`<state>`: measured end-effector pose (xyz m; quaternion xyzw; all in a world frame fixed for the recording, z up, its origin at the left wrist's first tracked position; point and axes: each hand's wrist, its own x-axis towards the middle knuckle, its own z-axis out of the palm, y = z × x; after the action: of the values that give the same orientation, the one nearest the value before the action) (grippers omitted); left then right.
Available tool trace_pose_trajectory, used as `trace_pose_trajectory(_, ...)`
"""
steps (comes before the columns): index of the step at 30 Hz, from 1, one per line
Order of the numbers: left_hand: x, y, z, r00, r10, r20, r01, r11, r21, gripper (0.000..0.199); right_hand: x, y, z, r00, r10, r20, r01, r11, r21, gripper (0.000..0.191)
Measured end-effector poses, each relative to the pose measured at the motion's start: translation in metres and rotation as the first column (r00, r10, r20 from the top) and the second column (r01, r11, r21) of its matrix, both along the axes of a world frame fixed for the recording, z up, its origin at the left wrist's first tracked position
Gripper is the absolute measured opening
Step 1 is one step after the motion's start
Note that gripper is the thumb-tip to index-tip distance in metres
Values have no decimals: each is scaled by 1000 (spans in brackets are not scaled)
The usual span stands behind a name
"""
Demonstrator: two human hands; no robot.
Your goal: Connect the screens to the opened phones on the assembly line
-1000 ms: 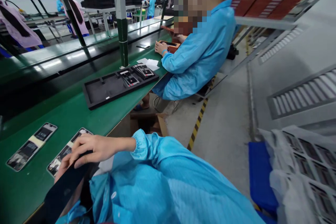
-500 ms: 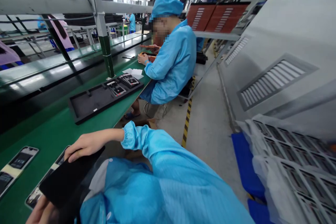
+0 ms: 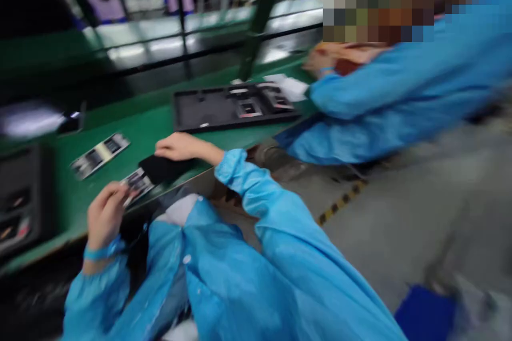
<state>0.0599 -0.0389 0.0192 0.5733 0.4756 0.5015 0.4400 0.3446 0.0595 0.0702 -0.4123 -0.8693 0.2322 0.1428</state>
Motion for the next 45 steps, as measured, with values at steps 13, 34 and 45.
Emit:
trace_pose_trajectory(13,-15,68,6,968,-201,-150,201,980,-13,22,-28,40,-61,996,35,-78,-5,935,356,40)
trace_pose_trajectory(34,-49,23,-34,664,-65,-745,293,939,179,85,-62,9,-74,950,281,-134,-239,934,268,37)
trace_pose_trajectory(45,-50,18,-39,606,-12,-796,284,937,203,84,-60,4,-77,955,291,-57,-253,898,360,36)
